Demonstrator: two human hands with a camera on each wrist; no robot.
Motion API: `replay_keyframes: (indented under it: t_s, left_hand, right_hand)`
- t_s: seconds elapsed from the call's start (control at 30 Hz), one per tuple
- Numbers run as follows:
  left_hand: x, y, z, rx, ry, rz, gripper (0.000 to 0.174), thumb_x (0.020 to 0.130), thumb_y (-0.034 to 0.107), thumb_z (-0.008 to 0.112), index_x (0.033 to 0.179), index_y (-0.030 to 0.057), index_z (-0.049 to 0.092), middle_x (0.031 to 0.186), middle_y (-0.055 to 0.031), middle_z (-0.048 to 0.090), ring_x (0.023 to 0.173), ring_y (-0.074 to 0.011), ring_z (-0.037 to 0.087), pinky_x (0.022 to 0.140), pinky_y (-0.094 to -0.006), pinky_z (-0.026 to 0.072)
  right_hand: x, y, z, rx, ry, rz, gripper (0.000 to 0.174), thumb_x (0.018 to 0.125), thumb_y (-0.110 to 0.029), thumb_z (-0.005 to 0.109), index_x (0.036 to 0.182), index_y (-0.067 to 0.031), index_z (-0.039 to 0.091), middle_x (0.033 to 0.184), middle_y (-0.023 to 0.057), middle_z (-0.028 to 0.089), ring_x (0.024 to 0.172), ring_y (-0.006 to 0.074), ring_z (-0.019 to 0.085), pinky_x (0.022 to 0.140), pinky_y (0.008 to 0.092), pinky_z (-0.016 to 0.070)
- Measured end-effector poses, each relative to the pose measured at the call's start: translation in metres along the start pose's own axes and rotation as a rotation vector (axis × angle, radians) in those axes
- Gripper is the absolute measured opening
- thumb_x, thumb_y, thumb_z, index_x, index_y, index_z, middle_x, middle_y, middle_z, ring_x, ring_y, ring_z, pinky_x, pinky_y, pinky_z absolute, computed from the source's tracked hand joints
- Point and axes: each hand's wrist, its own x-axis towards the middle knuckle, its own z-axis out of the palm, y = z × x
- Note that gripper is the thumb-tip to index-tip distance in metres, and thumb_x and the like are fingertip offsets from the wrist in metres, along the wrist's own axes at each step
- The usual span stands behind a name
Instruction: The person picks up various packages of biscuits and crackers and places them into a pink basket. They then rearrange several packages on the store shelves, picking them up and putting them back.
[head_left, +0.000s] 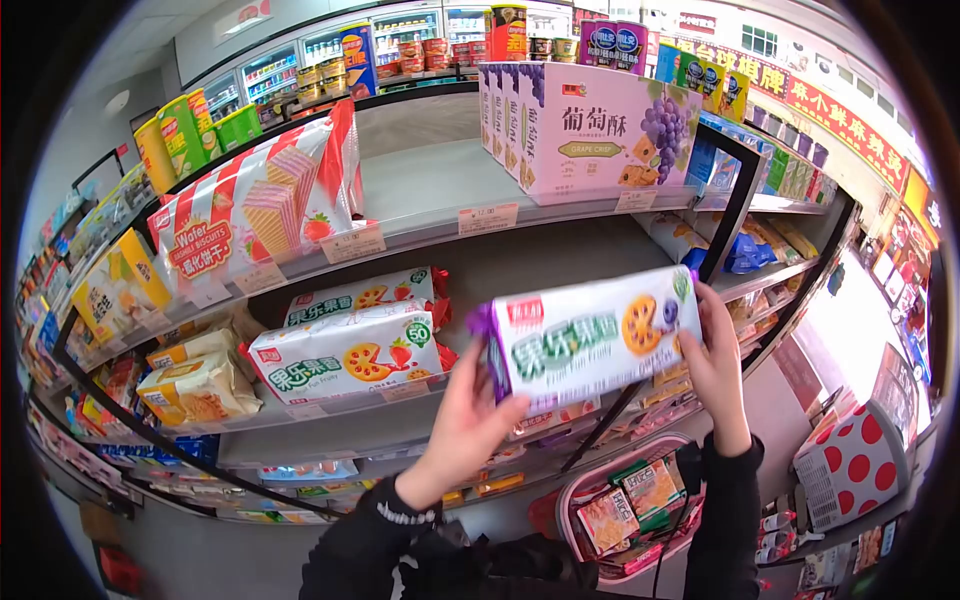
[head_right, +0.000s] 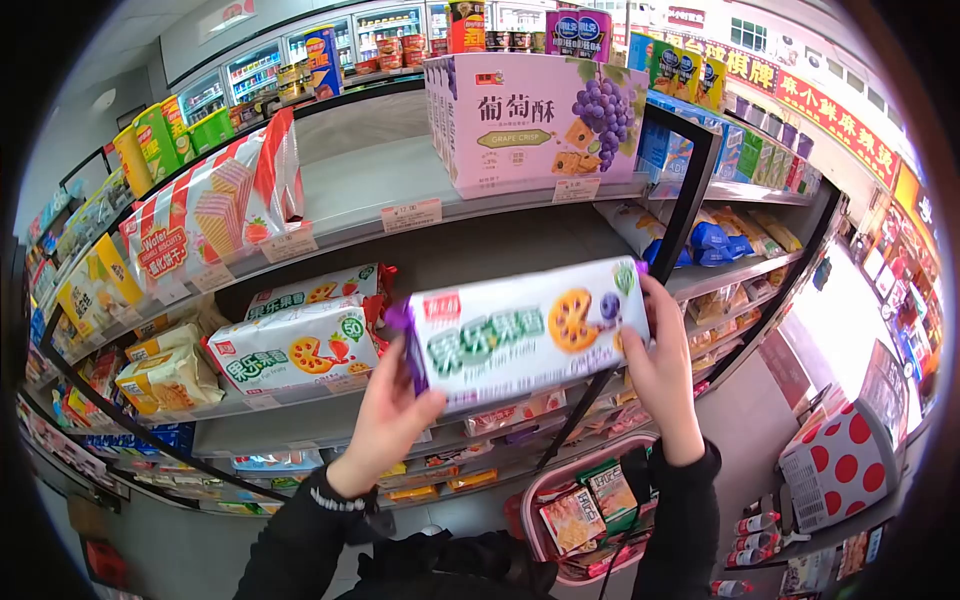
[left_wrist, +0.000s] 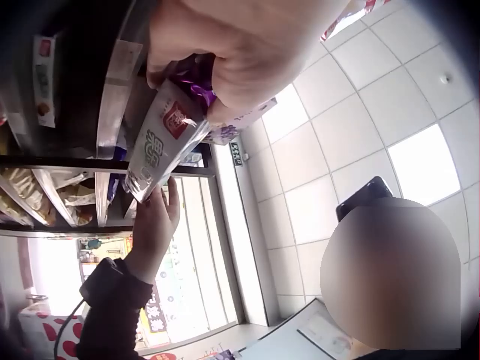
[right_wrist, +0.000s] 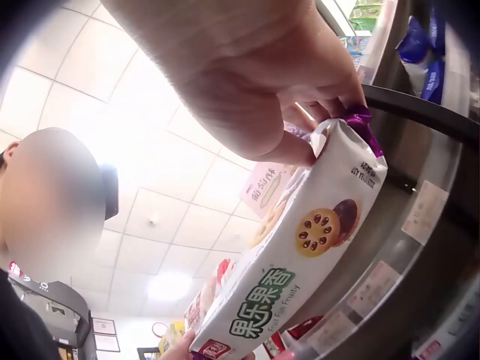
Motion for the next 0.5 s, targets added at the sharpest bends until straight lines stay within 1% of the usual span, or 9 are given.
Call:
replay_keyframes:
  t_s: [0.03,0.1,0.17,0.23,0.3,0.33,0.4,0.43,0.5]
  left_hand:
    - [0.012,0.000,0.001,0.071,0.047,-0.007,0.069,0.080,0.004,0.056,0.131,-0.0021,0.010,0.121,-0.0149,0.035,0.112,-0.0196,0.039,0.095,-0.0311,0.0317]
    - [0.037,-0.009,0.000,0.085,0.083,0.041,0.065,0.082,0.008,0.055,0.130,-0.0020,0.013,0.120,-0.0151,0.036,0.109,-0.0188,0.040,0.092,-0.0304,0.0351]
    - [0.058,-0.018,-0.004,0.099,0.111,0.048,0.060,0.083,0.010,0.054,0.129,-0.0028,0.016,0.118,-0.0148,0.038,0.107,-0.0177,0.042,0.090,-0.0287,0.0373]
    - [0.076,-0.027,-0.005,0.144,0.134,0.044,0.053,0.084,0.013,0.053,0.126,-0.0034,0.024,0.111,-0.0142,0.046,0.100,-0.0166,0.047,0.087,-0.0270,0.0385]
    - [0.095,-0.049,-0.017,0.370,0.159,-0.001,0.050,0.086,0.016,0.051,0.127,0.0025,0.027,0.108,-0.0117,0.049,0.095,-0.0156,0.050,0.080,-0.0273,0.0436]
    - [0.102,-0.056,-0.020,0.369,0.160,0.001,0.050,0.086,0.016,0.051,0.127,0.0025,0.027,0.108,-0.0117,0.049,0.095,-0.0156,0.050,0.080,-0.0273,0.0436]
    - [0.113,-0.065,-0.024,0.480,0.176,-0.086,0.050,0.085,0.018,0.051,0.126,0.0000,0.029,0.108,-0.0123,0.050,0.093,-0.0160,0.051,0.078,-0.0281,0.0441]
    - [0.116,-0.063,-0.023,0.482,0.183,-0.084,0.050,0.085,0.018,0.051,0.126,0.0000,0.029,0.108,-0.0123,0.050,0.093,-0.0160,0.051,0.078,-0.0281,0.0441]
    - [0.120,-0.059,-0.019,0.476,0.199,-0.152,0.049,0.083,0.018,0.051,0.123,-0.0037,0.032,0.108,-0.0134,0.051,0.090,-0.0168,0.052,0.077,-0.0285,0.0434]
  right_hand:
    - [0.011,0.000,0.005,-0.166,0.052,-0.109,0.046,0.075,0.002,0.047,0.120,-0.0018,0.038,0.098,0.0140,0.048,0.091,0.0240,0.049,0.081,0.0303,0.0388]
    - [0.028,0.008,0.014,-0.268,0.061,-0.141,0.040,0.076,-0.001,0.046,0.115,-0.0025,0.042,0.098,0.0176,0.048,0.090,0.0304,0.048,0.082,0.0322,0.0380]
    - [0.047,0.029,0.021,-0.276,0.033,-0.138,0.036,0.076,-0.001,0.046,0.112,-0.0030,0.044,0.097,0.0184,0.048,0.090,0.0318,0.048,0.082,0.0329,0.0385]
    - [0.065,0.054,0.032,-0.281,0.004,-0.124,0.033,0.075,-0.002,0.046,0.108,-0.0035,0.046,0.096,0.0193,0.048,0.090,0.0333,0.048,0.081,0.0337,0.0389]
    - [0.082,0.077,0.043,-0.369,0.027,-0.135,0.029,0.074,-0.001,0.046,0.102,-0.0031,0.049,0.095,0.0205,0.049,0.090,0.0348,0.049,0.081,0.0368,0.0396]
    - [0.091,0.088,0.047,-0.369,0.027,-0.137,0.029,0.074,-0.001,0.046,0.102,-0.0031,0.049,0.095,0.0205,0.049,0.090,0.0348,0.049,0.081,0.0368,0.0396]
    - [0.106,0.105,0.057,-0.432,-0.017,-0.010,0.029,0.072,-0.002,0.047,0.101,-0.0040,0.050,0.096,0.0224,0.050,0.092,0.0361,0.050,0.082,0.0382,0.0398]
    - [0.112,0.110,0.060,-0.428,-0.021,-0.015,0.029,0.072,-0.002,0.047,0.101,-0.0040,0.050,0.096,0.0224,0.050,0.092,0.0361,0.050,0.082,0.0382,0.0398]
    - [0.122,0.116,0.067,-0.455,-0.103,0.105,0.031,0.070,-0.005,0.050,0.101,-0.0044,0.052,0.097,0.0235,0.051,0.093,0.0367,0.050,0.083,0.0377,0.0403]
